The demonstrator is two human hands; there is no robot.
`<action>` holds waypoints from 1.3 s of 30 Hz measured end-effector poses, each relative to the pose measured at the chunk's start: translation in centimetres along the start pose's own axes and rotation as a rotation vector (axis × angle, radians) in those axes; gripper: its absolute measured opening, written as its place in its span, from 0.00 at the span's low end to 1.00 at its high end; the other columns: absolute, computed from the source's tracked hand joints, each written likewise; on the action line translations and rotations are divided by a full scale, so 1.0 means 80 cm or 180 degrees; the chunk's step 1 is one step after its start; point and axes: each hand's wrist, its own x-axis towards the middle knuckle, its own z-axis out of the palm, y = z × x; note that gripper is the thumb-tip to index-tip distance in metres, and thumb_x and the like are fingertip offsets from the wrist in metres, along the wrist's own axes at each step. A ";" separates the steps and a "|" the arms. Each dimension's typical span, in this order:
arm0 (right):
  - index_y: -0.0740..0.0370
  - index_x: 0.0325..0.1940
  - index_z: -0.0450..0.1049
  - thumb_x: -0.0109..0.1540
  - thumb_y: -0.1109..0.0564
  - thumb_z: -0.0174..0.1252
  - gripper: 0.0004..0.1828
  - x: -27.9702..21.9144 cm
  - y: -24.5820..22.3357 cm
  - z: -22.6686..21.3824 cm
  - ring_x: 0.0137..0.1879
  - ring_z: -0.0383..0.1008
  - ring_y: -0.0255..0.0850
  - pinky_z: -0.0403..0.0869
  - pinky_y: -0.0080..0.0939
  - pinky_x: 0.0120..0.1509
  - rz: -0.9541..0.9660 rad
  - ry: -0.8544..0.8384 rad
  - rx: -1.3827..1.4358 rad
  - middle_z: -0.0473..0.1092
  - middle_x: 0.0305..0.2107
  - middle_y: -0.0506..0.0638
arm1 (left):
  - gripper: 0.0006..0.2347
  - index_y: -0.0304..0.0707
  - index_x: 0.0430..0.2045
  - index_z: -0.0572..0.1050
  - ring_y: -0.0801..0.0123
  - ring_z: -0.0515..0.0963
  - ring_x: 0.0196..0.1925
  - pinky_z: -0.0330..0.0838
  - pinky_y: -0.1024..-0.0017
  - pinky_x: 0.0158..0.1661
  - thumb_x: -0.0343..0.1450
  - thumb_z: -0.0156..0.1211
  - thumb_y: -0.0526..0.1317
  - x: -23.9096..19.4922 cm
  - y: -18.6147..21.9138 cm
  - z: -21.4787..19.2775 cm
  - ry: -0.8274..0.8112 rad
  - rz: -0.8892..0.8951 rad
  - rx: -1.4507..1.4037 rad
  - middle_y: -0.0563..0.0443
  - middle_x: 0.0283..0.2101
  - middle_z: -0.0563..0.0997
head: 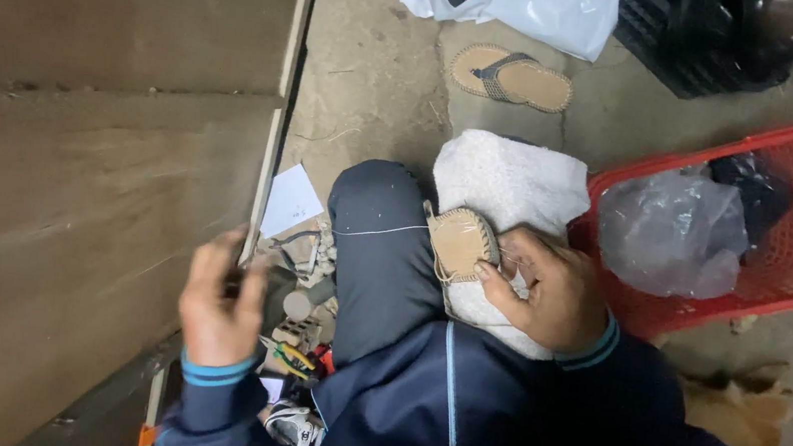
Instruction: The person sits on the floor and sews a beige sandal using a needle and white thread. The sandal is placed on a white towel on the person's lap for stability. The person repeatedly pushes the needle through the sandal sole and pulls the thread tight.
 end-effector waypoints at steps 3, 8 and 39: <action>0.53 0.30 0.73 0.58 0.50 0.68 0.11 -0.003 0.000 -0.001 0.18 0.69 0.49 0.69 0.42 0.26 -0.0095 -0.0017 -0.0055 0.62 0.11 0.49 | 0.17 0.31 0.52 0.78 0.36 0.81 0.48 0.75 0.50 0.51 0.67 0.67 0.29 0.006 0.072 0.049 -0.0050 0.0075 -0.0817 0.32 0.47 0.81; 0.55 0.35 0.76 0.58 0.51 0.68 0.09 -0.008 -0.008 -0.002 0.23 0.75 0.47 0.73 0.41 0.30 -0.0169 0.0105 -0.0170 0.70 0.15 0.48 | 0.19 0.40 0.54 0.78 0.39 0.84 0.40 0.80 0.50 0.39 0.68 0.69 0.37 0.022 0.127 0.116 -0.0985 0.0529 -0.1385 0.39 0.40 0.85; 0.53 0.44 0.76 0.53 0.46 0.74 0.21 -0.015 0.008 -0.018 0.27 0.76 0.47 0.72 0.47 0.30 0.0333 -0.0386 0.0147 0.75 0.23 0.46 | 0.11 0.33 0.47 0.81 0.44 0.85 0.26 0.76 0.61 0.25 0.73 0.55 0.31 0.014 0.201 0.104 -0.1136 0.0538 -0.2184 0.37 0.22 0.81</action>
